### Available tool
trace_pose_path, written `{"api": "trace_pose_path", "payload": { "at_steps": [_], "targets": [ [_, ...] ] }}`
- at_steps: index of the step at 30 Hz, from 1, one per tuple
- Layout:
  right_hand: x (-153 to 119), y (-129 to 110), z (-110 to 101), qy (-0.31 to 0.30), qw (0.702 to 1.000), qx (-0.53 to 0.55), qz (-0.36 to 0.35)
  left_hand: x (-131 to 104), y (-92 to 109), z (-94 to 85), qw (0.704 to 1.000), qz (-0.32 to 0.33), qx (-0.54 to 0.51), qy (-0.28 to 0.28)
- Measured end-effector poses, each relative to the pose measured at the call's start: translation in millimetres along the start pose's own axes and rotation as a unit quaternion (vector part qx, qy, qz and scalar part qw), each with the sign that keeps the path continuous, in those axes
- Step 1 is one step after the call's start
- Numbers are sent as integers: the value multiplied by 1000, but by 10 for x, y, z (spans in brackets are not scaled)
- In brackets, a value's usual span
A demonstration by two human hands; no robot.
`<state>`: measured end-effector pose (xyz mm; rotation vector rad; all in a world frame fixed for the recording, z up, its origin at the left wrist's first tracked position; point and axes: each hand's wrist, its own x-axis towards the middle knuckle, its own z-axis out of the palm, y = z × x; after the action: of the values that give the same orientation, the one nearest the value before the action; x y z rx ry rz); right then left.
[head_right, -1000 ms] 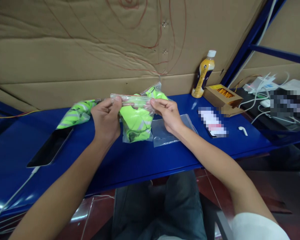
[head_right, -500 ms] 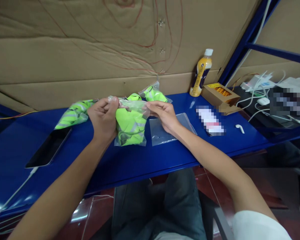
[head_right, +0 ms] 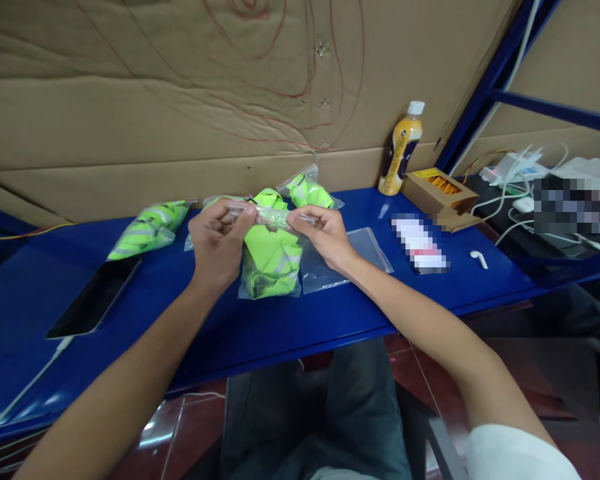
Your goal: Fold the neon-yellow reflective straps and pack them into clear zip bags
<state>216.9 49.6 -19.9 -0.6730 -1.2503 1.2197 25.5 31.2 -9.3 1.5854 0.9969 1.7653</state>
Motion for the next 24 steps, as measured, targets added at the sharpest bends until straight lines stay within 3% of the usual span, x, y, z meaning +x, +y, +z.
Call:
{"api": "trace_pose_path", "payload": {
  "at_steps": [5,13,19,24],
  "targets": [
    [-31,2,43,15,999,-41,-3,-3,16,10,999,-35,-10,-9],
    [-59,28,105,13,999,-15,32,-9,77,24,999,-44,7,-11],
    [-74,-4,115,-3,999,3,38,-29,121,59,996,-66,-18,-50],
    [-83,-13,103,3,999,-39,15,-38,102,73,994,-86,-33,-51]
  ]
}}
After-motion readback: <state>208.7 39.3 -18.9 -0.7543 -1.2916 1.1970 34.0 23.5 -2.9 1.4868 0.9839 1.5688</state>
